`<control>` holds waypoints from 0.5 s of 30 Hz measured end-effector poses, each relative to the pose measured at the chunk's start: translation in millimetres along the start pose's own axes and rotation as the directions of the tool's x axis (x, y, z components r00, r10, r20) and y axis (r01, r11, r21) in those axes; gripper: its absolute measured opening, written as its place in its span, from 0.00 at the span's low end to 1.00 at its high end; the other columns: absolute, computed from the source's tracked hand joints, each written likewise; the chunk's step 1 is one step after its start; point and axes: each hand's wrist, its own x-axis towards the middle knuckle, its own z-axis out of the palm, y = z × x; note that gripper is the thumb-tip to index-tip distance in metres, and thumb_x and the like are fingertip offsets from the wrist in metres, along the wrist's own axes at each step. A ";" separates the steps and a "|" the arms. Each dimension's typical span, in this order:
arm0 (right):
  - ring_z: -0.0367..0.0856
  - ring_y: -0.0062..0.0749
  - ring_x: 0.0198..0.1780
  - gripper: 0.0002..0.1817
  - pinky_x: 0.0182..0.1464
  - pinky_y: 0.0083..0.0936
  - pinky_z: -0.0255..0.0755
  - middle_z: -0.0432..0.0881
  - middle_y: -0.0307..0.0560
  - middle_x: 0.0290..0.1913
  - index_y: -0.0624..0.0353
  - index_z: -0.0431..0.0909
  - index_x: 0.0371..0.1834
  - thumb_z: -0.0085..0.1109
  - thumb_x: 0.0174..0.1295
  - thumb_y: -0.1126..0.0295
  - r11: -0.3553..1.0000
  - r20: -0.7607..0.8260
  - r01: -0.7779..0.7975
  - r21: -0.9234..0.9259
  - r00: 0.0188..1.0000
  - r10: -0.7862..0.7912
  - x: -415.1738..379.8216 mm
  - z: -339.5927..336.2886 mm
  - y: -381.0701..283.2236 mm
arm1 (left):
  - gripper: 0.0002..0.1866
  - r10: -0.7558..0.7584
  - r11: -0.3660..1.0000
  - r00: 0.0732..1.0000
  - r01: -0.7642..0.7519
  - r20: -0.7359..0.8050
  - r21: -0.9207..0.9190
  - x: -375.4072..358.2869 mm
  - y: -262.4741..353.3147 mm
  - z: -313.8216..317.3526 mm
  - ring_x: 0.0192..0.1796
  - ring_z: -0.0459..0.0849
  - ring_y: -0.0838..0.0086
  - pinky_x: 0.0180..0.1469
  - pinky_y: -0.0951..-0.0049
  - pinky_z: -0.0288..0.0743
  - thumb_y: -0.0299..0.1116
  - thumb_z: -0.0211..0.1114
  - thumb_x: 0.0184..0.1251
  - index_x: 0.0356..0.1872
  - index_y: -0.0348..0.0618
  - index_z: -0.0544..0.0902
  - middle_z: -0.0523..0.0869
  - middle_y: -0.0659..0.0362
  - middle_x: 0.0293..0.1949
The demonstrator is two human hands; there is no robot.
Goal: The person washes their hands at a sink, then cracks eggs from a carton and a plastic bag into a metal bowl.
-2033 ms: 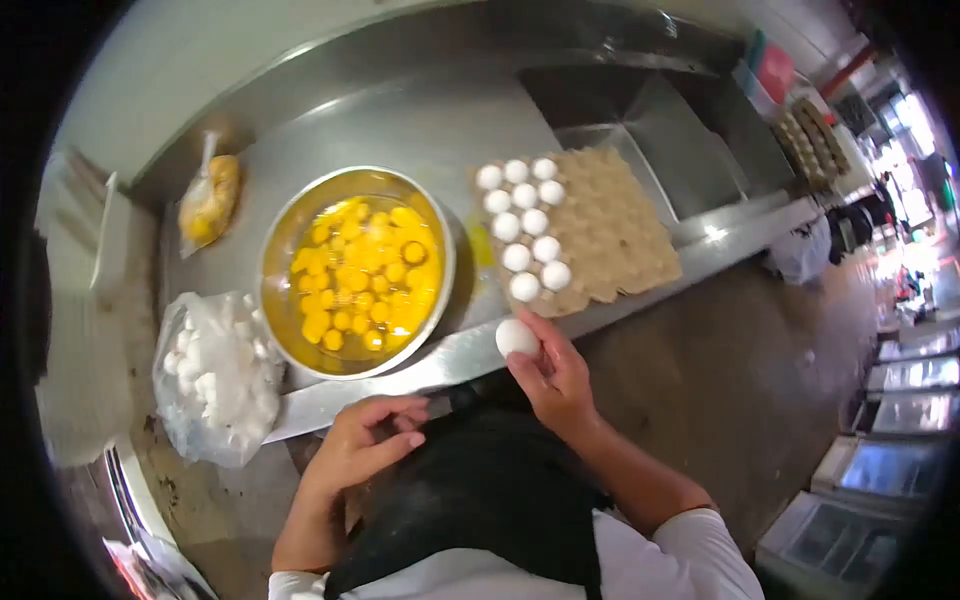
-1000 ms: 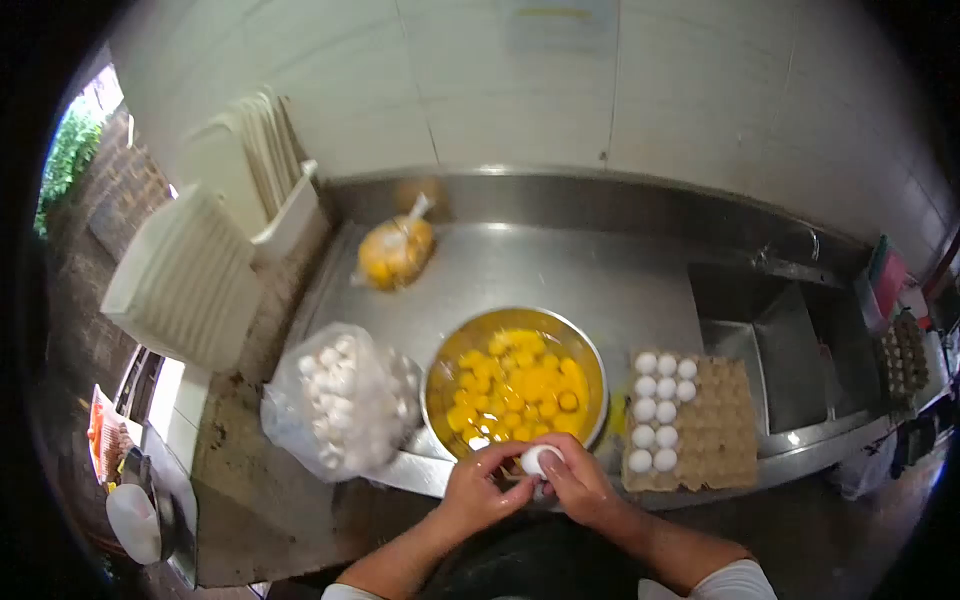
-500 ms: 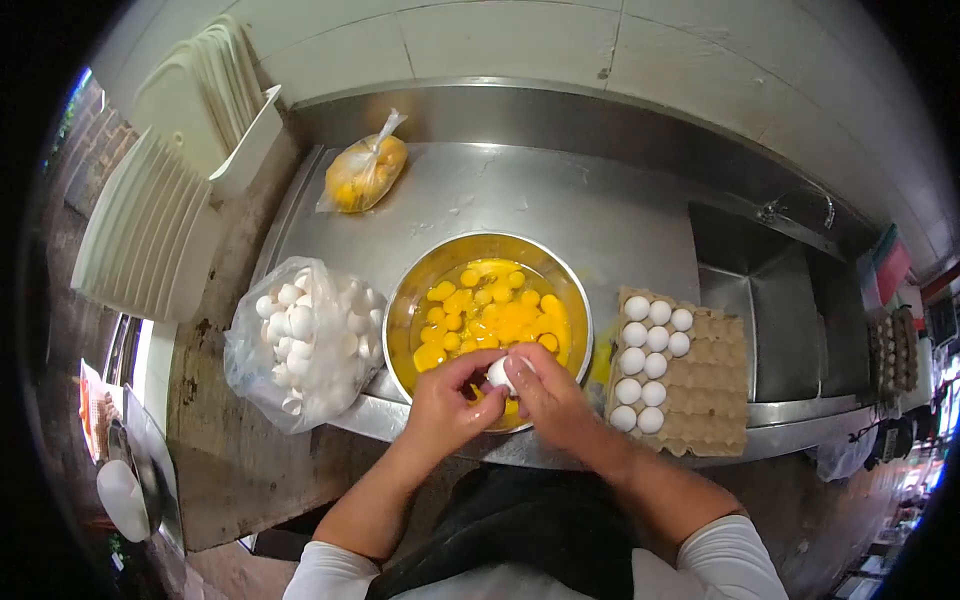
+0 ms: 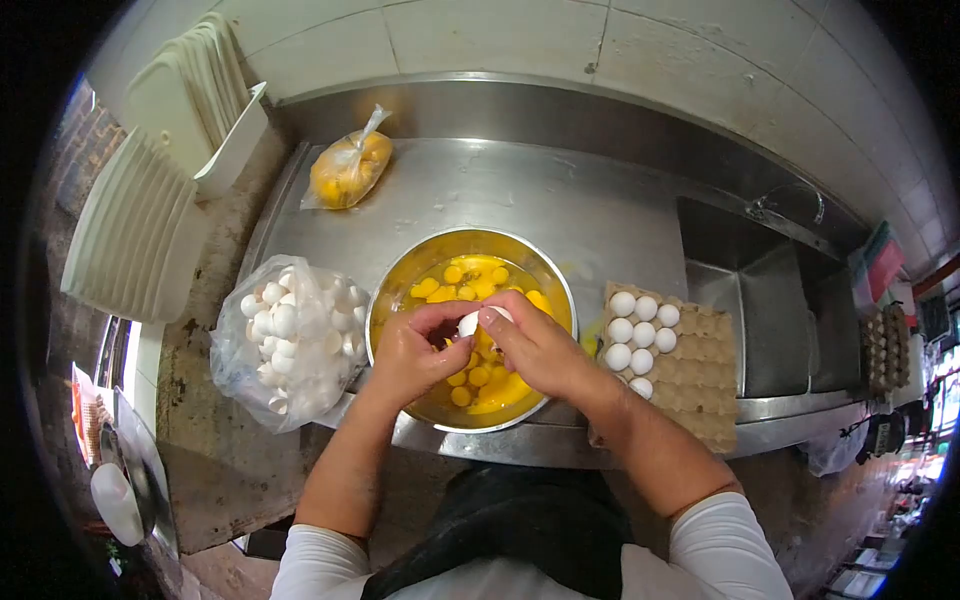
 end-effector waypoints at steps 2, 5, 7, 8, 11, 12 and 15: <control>0.80 0.33 0.38 0.19 0.41 0.29 0.75 0.80 0.49 0.40 0.59 0.71 0.54 0.47 0.74 0.55 1.000 0.003 0.018 -0.026 1.000 -0.018 -2.6 -2.9 -3.8 | 0.17 0.013 0.998 1.000 -0.014 0.012 0.060 0.7 7.0 -5.8 0.29 0.82 0.80 0.36 0.79 0.77 0.29 0.68 0.54 0.47 0.39 0.86 0.88 0.57 0.32; 0.82 0.44 0.45 0.18 0.47 0.34 0.75 0.81 0.55 0.45 0.59 0.71 0.54 0.48 0.73 0.56 0.847 -0.047 0.267 -0.459 0.945 -0.323 -8.8 -5.2 -11.9 | 0.19 0.068 0.986 0.998 -0.069 0.014 0.152 -0.5 0.9 -11.4 0.29 0.83 0.81 0.36 0.79 0.77 0.30 0.69 0.54 0.48 0.39 0.85 0.88 0.56 0.33; 0.82 0.50 0.48 0.18 0.50 0.39 0.74 0.81 0.60 0.47 0.59 0.71 0.54 0.50 0.72 0.57 0.852 -0.059 0.240 -0.465 0.952 -0.300 -12.2 -4.3 -18.5 | 0.21 0.068 0.991 0.997 -0.071 0.029 0.116 -3.0 4.4 -14.3 0.33 0.84 0.81 0.40 0.79 0.78 0.29 0.69 0.55 0.53 0.40 0.83 0.88 0.56 0.36; 0.82 0.50 0.48 0.18 0.50 0.39 0.74 0.81 0.60 0.47 0.59 0.71 0.54 0.50 0.72 0.57 0.852 -0.061 0.237 -0.466 0.953 -0.298 -12.5 -2.1 -16.0 | 0.21 0.068 0.991 0.997 -0.071 0.031 0.114 -5.3 1.5 -13.9 0.33 0.84 0.81 0.40 0.79 0.78 0.29 0.69 0.55 0.53 0.40 0.83 0.88 0.56 0.36; 0.83 0.42 0.44 0.20 0.47 0.35 0.76 0.82 0.55 0.45 0.59 0.71 0.55 0.47 0.73 0.54 0.932 -0.113 0.221 -0.288 0.958 -0.262 -17.3 7.7 -4.0 | 0.25 0.001 0.982 0.999 0.009 0.050 -0.187 -19.4 -16.2 -5.9 0.40 0.82 0.80 0.45 0.79 0.77 0.23 0.68 0.58 0.59 0.36 0.78 0.86 0.56 0.46; 0.83 0.38 0.40 0.21 0.43 0.31 0.76 0.82 0.53 0.44 0.58 0.71 0.56 0.44 0.74 0.53 0.999 -0.103 0.040 0.011 0.994 -0.039 -20.5 10.6 -1.3 | 0.24 -0.014 0.962 1.000 0.010 -0.012 -0.271 -25.5 -22.4 -1.3 0.43 0.83 0.79 0.47 0.78 0.77 0.24 0.69 0.58 0.58 0.36 0.78 0.86 0.55 0.46; 0.82 0.27 0.31 0.22 0.29 0.21 0.75 0.80 0.46 0.43 0.55 0.70 0.60 0.38 0.76 0.52 0.837 0.065 -0.234 0.494 0.970 0.232 -28.8 29.0 9.3 | 0.22 -0.033 0.950 0.996 0.005 -0.086 -0.314 -45.8 -18.9 4.6 0.51 0.84 0.74 0.54 0.74 0.77 0.26 0.70 0.59 0.56 0.36 0.80 0.85 0.54 0.50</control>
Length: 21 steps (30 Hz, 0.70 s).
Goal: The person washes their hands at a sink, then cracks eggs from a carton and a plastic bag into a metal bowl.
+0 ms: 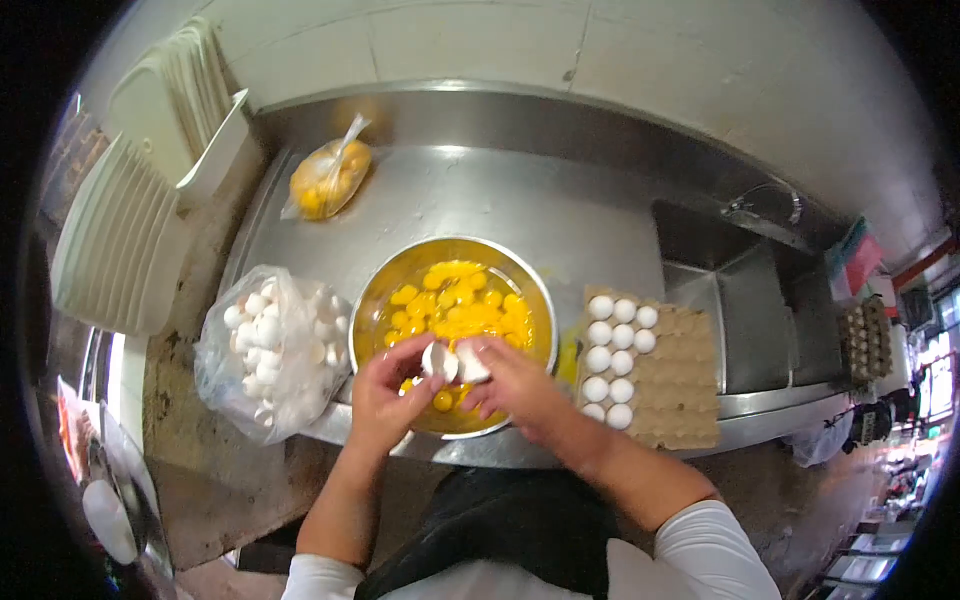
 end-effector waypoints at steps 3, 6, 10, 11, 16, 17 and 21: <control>0.81 0.28 0.31 0.23 0.27 0.20 0.74 0.80 0.44 0.43 0.52 0.67 0.63 0.42 0.75 0.50 0.986 0.066 -0.055 0.156 0.997 0.045 -1.0 12.0 11.0 | 0.23 0.135 0.980 0.991 -0.137 0.020 0.145 -12.9 0.0 1.9 0.58 0.81 0.65 0.61 0.66 0.73 0.27 0.71 0.57 0.56 0.35 0.80 0.83 0.49 0.55; 0.77 0.20 0.33 0.27 0.27 0.15 0.68 0.79 0.37 0.42 0.51 0.64 0.68 0.50 0.72 0.51 0.988 0.124 -0.011 0.153 0.992 -0.008 -8.2 27.0 0.9 | 0.24 0.299 0.905 0.953 -0.300 0.051 0.300 -17.3 2.3 -4.9 0.61 0.79 0.60 0.64 0.61 0.70 0.29 0.75 0.53 0.53 0.36 0.80 0.82 0.47 0.57; 0.76 0.19 0.36 0.35 0.31 0.15 0.70 0.78 0.39 0.48 0.52 0.57 0.74 0.54 0.69 0.47 0.993 0.094 0.101 0.067 0.990 -0.107 -25.2 38.1 -2.5 | 0.23 0.427 0.840 0.904 -0.407 0.027 0.360 -25.0 24.8 -3.4 0.57 0.82 0.60 0.63 0.61 0.71 0.28 0.75 0.47 0.48 0.40 0.84 0.84 0.48 0.51; 0.77 0.19 0.36 0.37 0.31 0.16 0.70 0.77 0.39 0.50 0.51 0.54 0.75 0.53 0.69 0.46 0.995 0.126 0.082 0.061 0.988 -0.089 -32.6 42.9 -8.4 | 0.23 0.375 0.881 0.925 -0.374 0.056 0.289 -28.8 25.6 -7.1 0.55 0.82 0.62 0.61 0.63 0.72 0.27 0.75 0.47 0.49 0.40 0.83 0.85 0.48 0.51; 0.77 0.20 0.37 0.41 0.32 0.17 0.72 0.75 0.39 0.53 0.47 0.47 0.78 0.48 0.69 0.41 0.983 0.129 0.170 0.077 0.975 -0.178 -44.4 53.4 -3.6 | 0.21 0.514 0.763 0.829 -0.559 0.220 0.325 -37.5 30.5 -21.6 0.46 0.82 0.69 0.49 0.72 0.75 0.27 0.72 0.61 0.56 0.39 0.81 0.84 0.52 0.52; 0.78 0.21 0.36 0.41 0.32 0.18 0.73 0.74 0.40 0.53 0.47 0.46 0.79 0.47 0.69 0.40 0.982 0.154 0.169 0.085 0.971 -0.181 -47.2 57.6 -3.6 | 0.21 0.529 0.755 0.814 -0.580 0.238 0.306 -40.5 30.2 -23.9 0.46 0.82 0.69 0.49 0.72 0.75 0.27 0.72 0.61 0.56 0.39 0.81 0.84 0.52 0.52; 0.78 0.22 0.38 0.40 0.33 0.16 0.74 0.74 0.43 0.57 0.47 0.44 0.79 0.42 0.71 0.40 0.981 0.191 0.171 0.090 0.964 -0.186 -49.6 65.7 7.9 | 0.21 0.445 0.829 0.891 -0.449 0.093 0.334 -56.1 28.8 -42.7 0.47 0.81 0.70 0.49 0.71 0.75 0.25 0.71 0.61 0.56 0.36 0.80 0.84 0.53 0.50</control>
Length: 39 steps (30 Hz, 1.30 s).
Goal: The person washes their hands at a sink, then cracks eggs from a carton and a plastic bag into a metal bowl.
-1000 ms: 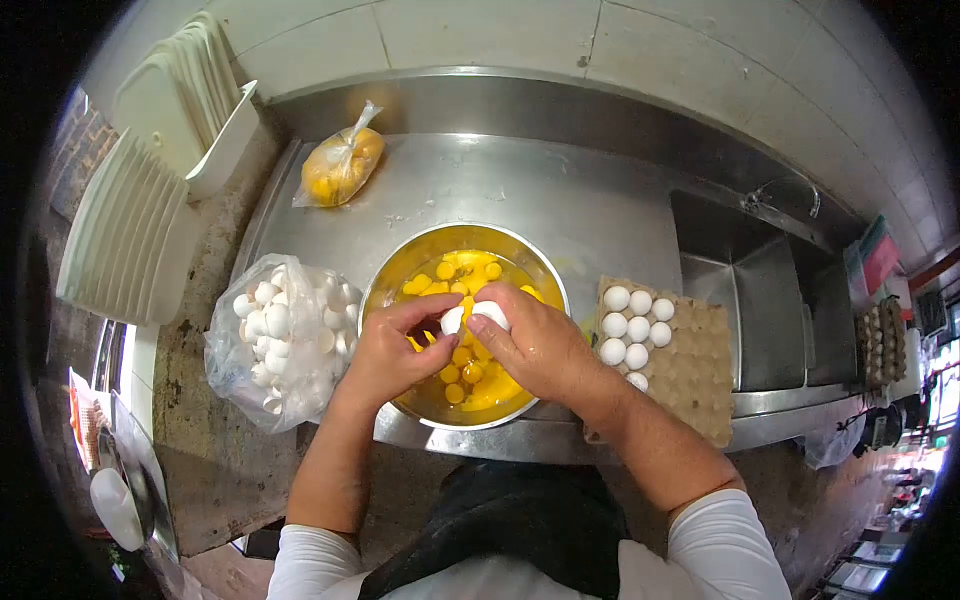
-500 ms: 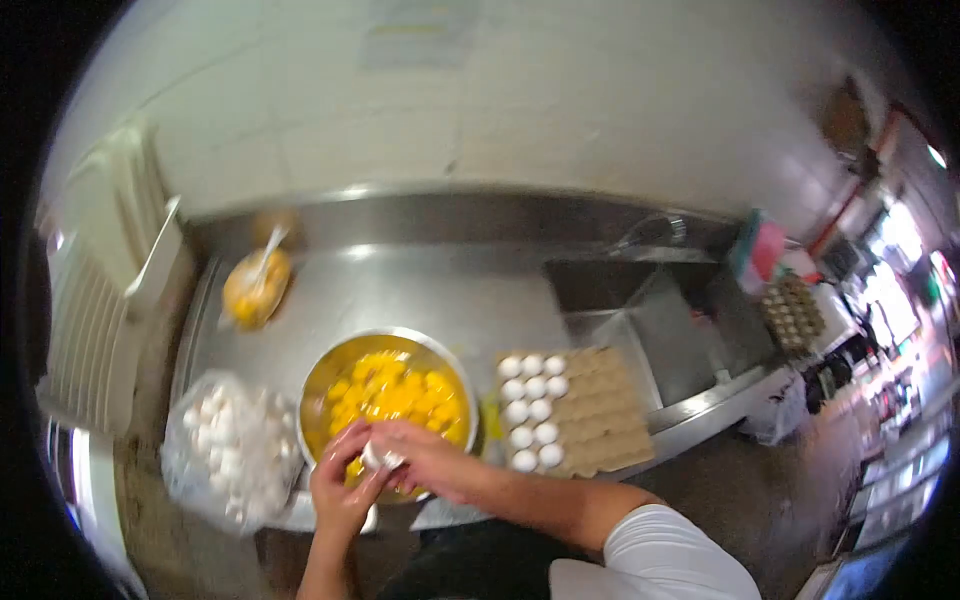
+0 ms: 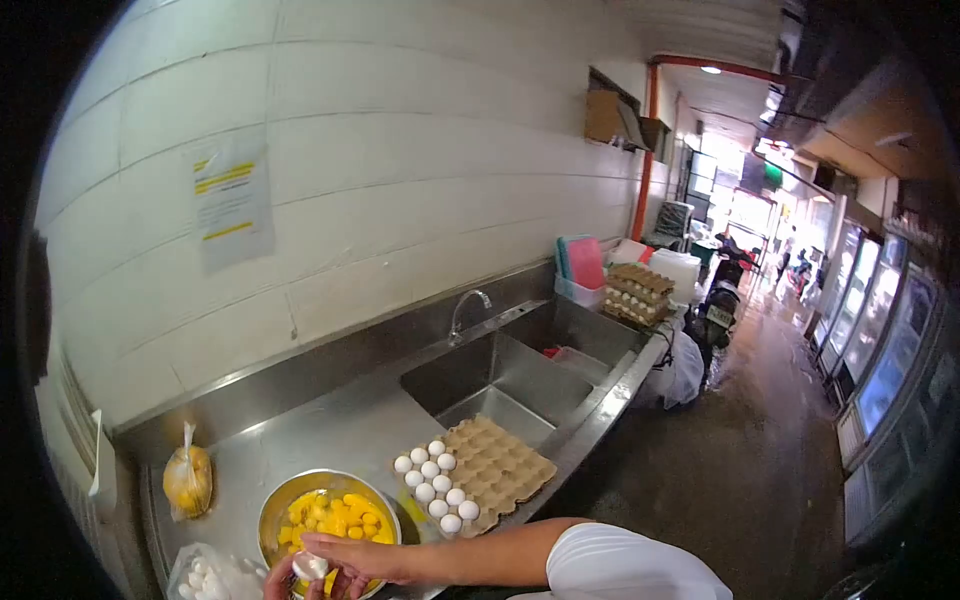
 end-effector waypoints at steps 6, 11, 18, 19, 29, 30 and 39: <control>0.84 0.33 0.43 0.35 0.44 0.29 0.78 0.78 0.55 0.60 0.58 0.54 0.75 0.35 0.75 0.44 0.988 -0.159 -0.024 -0.154 0.987 -0.001 -20.5 11.8 -8.5 | 0.20 -0.209 0.939 0.975 0.178 -0.076 -0.295 -5.9 -29.2 -39.6 0.45 0.81 0.68 0.49 0.71 0.77 0.20 0.63 0.65 0.58 0.30 0.75 0.82 0.50 0.49; 0.81 0.30 0.41 0.38 0.39 0.24 0.77 0.76 0.52 0.60 0.53 0.46 0.78 0.40 0.72 0.43 0.989 -0.168 -0.010 -0.147 0.986 -0.015 -19.0 -2.1 -0.6 | 0.21 -0.251 0.929 0.944 0.173 -0.215 -0.327 -2.2 -7.7 -55.9 0.41 0.80 0.73 0.45 0.74 0.77 0.19 0.62 0.66 0.60 0.29 0.74 0.82 0.52 0.46; 0.78 0.22 0.42 0.42 0.37 0.16 0.73 0.75 0.45 0.61 0.51 0.48 0.78 0.52 0.68 0.44 0.945 -0.152 -0.048 -0.325 0.988 -0.002 -17.5 -0.9 -0.3 | 0.21 -0.119 0.988 0.932 0.076 -0.343 -0.137 -7.5 -24.4 -85.3 0.40 0.79 0.74 0.45 0.74 0.76 0.19 0.64 0.65 0.59 0.30 0.75 0.82 0.56 0.41; 0.78 0.22 0.42 0.42 0.37 0.16 0.73 0.75 0.45 0.61 0.51 0.48 0.78 0.52 0.68 0.44 0.940 -0.137 -0.051 -0.337 0.991 0.005 -18.5 -0.9 -1.1 | 0.20 -0.097 0.993 0.931 0.065 -0.352 -0.103 -8.4 -23.6 -89.4 0.40 0.79 0.74 0.45 0.74 0.76 0.20 0.64 0.66 0.59 0.29 0.75 0.82 0.55 0.41; 0.80 0.22 0.46 0.30 0.46 0.20 0.75 0.79 0.42 0.59 0.54 0.60 0.73 0.53 0.71 0.55 0.942 -0.099 -0.076 -0.327 0.994 0.046 -34.4 -3.0 -2.3 | 0.26 -0.039 0.985 0.795 0.134 -0.606 0.112 -29.5 -28.8 -135.7 0.51 0.80 0.68 0.56 0.69 0.73 0.24 0.72 0.51 0.56 0.34 0.79 0.81 0.52 0.53; 0.81 0.22 0.46 0.29 0.47 0.20 0.75 0.80 0.43 0.59 0.56 0.62 0.72 0.52 0.71 0.56 0.938 -0.113 -0.090 -0.336 0.992 0.055 -38.6 0.6 -5.8 | 0.25 -0.046 0.970 0.807 0.178 -0.588 0.168 -31.5 -20.6 -142.3 0.49 0.80 0.68 0.55 0.69 0.73 0.24 0.72 0.51 0.55 0.35 0.80 0.82 0.53 0.52; 0.81 0.25 0.46 0.23 0.49 0.22 0.75 0.81 0.50 0.56 0.62 0.68 0.65 0.53 0.71 0.64 0.950 -0.186 -0.112 -0.292 0.981 0.059 -65.0 3.1 -2.6 | 0.22 -0.145 0.799 0.844 0.407 -0.516 0.442 -28.4 -30.6 -164.9 0.48 0.85 0.64 0.51 0.69 0.76 0.32 0.73 0.55 0.52 0.38 0.82 0.87 0.51 0.46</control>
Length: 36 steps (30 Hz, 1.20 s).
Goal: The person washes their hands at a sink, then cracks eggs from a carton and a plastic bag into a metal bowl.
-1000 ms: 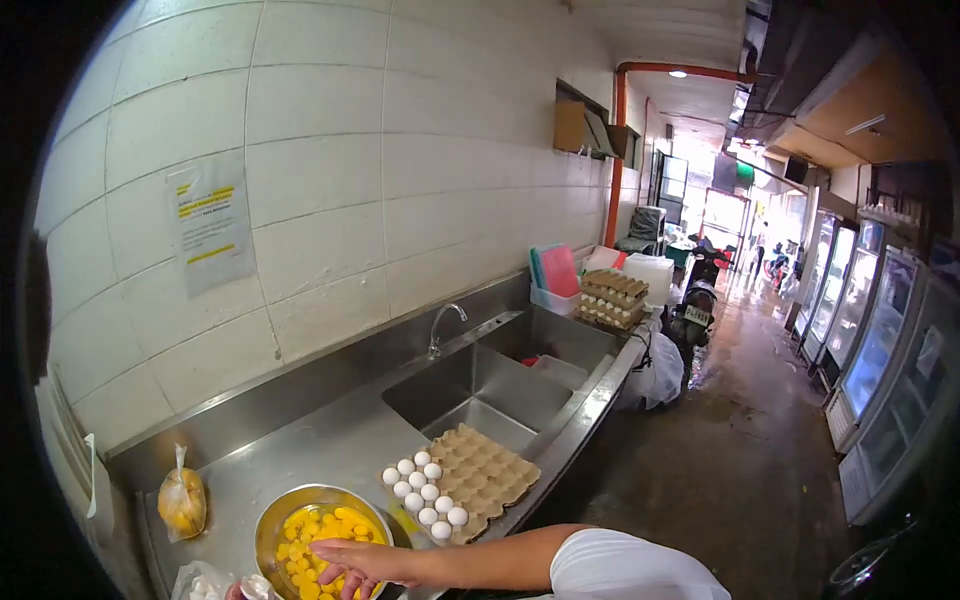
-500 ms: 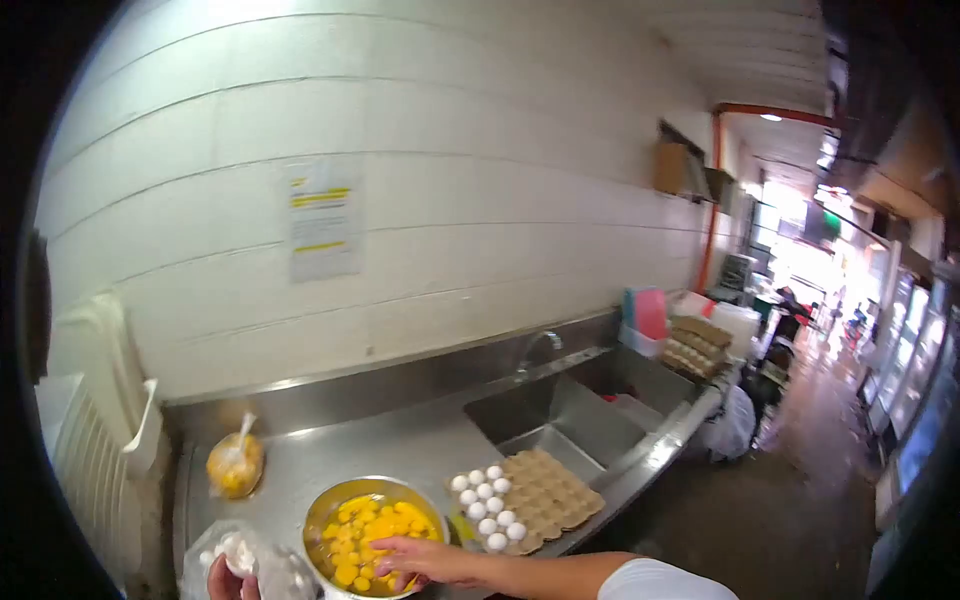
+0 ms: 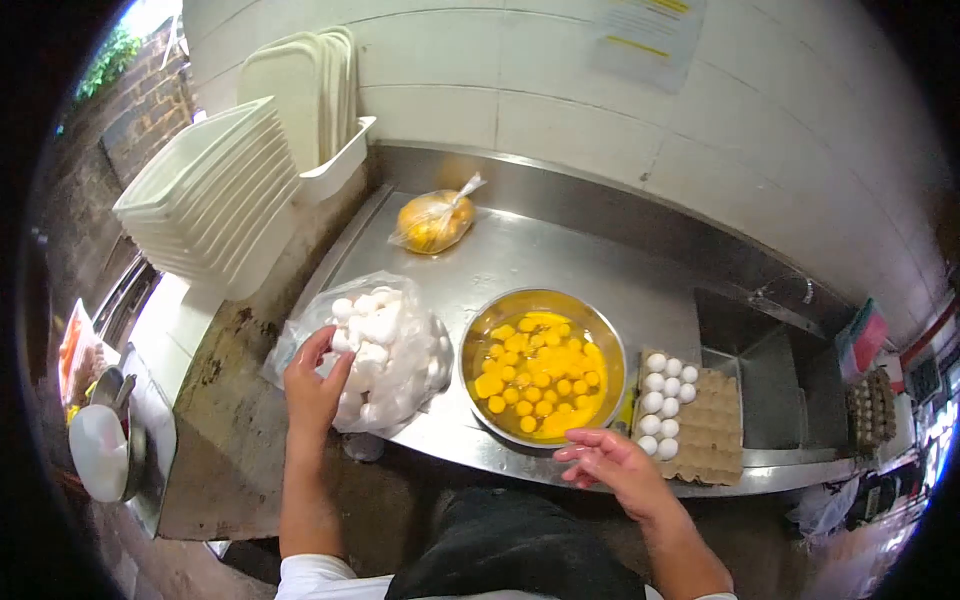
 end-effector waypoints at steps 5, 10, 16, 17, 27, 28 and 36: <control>0.82 0.26 0.46 0.22 0.48 0.23 0.75 0.82 0.48 0.53 0.61 0.69 0.64 0.55 0.70 0.64 1.000 -0.088 -0.005 0.018 0.996 0.006 -1.7 -9.7 8.4 | 0.21 0.109 0.983 0.994 -0.107 -0.006 0.153 24.9 -24.1 16.4 0.51 0.84 0.57 0.55 0.64 0.75 0.31 0.70 0.55 0.52 0.43 0.82 0.86 0.50 0.48; 0.82 0.26 0.46 0.21 0.48 0.24 0.75 0.82 0.47 0.53 0.61 0.70 0.63 0.54 0.70 0.65 0.999 -0.106 0.046 -0.029 0.993 -0.049 -4.7 -18.0 11.3 | 0.21 0.186 0.938 0.978 -0.205 0.093 0.281 33.8 -43.4 29.5 0.54 0.81 0.54 0.57 0.61 0.74 0.29 0.70 0.53 0.50 0.43 0.81 0.84 0.50 0.51; 0.81 0.25 0.46 0.21 0.47 0.24 0.74 0.82 0.47 0.53 0.61 0.70 0.63 0.55 0.70 0.66 1.000 -0.137 0.013 -0.022 0.990 -0.016 -3.1 -27.2 15.4 | 0.22 0.040 0.995 0.999 -0.038 -0.025 0.093 23.7 -35.6 19.0 0.57 0.80 0.56 0.61 0.63 0.72 0.30 0.71 0.54 0.52 0.41 0.81 0.83 0.49 0.52; 0.81 0.25 0.46 0.21 0.48 0.24 0.74 0.82 0.47 0.53 0.61 0.70 0.63 0.55 0.69 0.66 1.000 -0.137 0.011 -0.020 0.990 -0.014 -2.7 -28.4 16.4 | 0.22 0.039 0.995 0.999 -0.036 -0.026 0.097 22.5 -38.3 15.3 0.57 0.80 0.56 0.61 0.63 0.72 0.30 0.71 0.54 0.52 0.41 0.81 0.83 0.49 0.52; 0.81 0.24 0.47 0.22 0.49 0.22 0.74 0.82 0.47 0.53 0.62 0.70 0.64 0.57 0.69 0.66 0.995 -0.029 -0.014 -0.099 1.000 0.012 17.1 -18.7 11.8 | 0.39 -0.344 0.919 0.906 0.379 -0.247 0.107 -6.8 -121.2 -16.6 0.68 0.70 0.53 0.69 0.61 0.61 0.39 0.71 0.58 0.67 0.30 0.66 0.71 0.39 0.65; 0.81 0.24 0.47 0.22 0.49 0.22 0.74 0.82 0.47 0.53 0.62 0.70 0.64 0.57 0.69 0.66 0.995 -0.022 -0.014 -0.101 1.000 0.012 19.4 -16.9 9.6 | 0.41 -0.360 0.925 0.906 0.378 -0.224 0.039 -8.7 -129.5 -14.0 0.68 0.69 0.55 0.70 0.62 0.61 0.40 0.72 0.58 0.68 0.29 0.64 0.70 0.39 0.65; 0.80 0.21 0.47 0.25 0.50 0.19 0.74 0.82 0.47 0.51 0.62 0.72 0.63 0.63 0.65 0.66 0.925 0.168 0.208 -0.319 0.973 -0.161 59.1 5.1 -10.8 | 0.42 -0.464 0.883 0.856 0.426 -0.227 -0.197 -2.5 -153.4 -5.4 0.61 0.77 0.61 0.61 0.66 0.71 0.38 0.74 0.57 0.68 0.26 0.63 0.76 0.43 0.61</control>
